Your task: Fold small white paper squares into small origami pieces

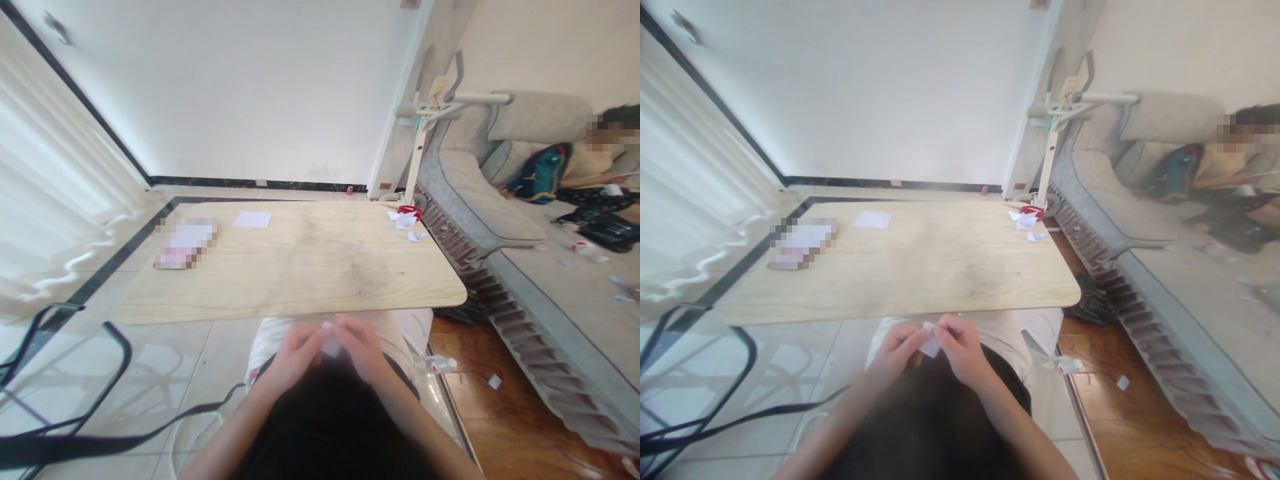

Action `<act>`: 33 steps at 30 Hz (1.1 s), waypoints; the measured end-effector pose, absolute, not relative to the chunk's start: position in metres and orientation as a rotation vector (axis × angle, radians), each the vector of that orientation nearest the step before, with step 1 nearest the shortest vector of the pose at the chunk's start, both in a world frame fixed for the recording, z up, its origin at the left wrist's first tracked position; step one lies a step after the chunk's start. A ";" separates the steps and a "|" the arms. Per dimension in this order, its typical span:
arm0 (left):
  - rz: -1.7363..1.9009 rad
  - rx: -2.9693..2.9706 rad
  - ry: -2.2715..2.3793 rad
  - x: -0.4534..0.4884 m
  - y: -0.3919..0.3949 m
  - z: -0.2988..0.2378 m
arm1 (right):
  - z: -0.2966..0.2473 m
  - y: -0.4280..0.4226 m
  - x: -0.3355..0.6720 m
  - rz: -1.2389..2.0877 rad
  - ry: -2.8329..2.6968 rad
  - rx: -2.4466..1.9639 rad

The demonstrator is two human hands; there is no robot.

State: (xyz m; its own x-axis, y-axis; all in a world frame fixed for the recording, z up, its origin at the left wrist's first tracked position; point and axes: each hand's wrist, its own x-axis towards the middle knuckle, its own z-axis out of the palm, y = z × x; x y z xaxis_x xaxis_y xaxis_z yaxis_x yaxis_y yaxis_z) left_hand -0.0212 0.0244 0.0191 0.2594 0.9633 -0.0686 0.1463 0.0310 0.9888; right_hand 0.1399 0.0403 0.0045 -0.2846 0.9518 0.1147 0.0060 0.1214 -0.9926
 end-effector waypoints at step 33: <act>1.013 1.401 1.003 -0.031 0.026 0.008 | 0.000 0.041 0.139 1.521 -1.479 -0.884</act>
State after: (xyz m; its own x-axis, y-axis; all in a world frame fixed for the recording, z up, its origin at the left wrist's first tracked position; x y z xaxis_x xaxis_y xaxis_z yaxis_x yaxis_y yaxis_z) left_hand -0.0306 0.0263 0.0085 0.2799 0.9589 0.0460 0.0365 -0.0585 0.9976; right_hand 0.1395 0.0412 -0.0002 -0.4189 0.9063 0.0564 -0.0820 0.0241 -0.9963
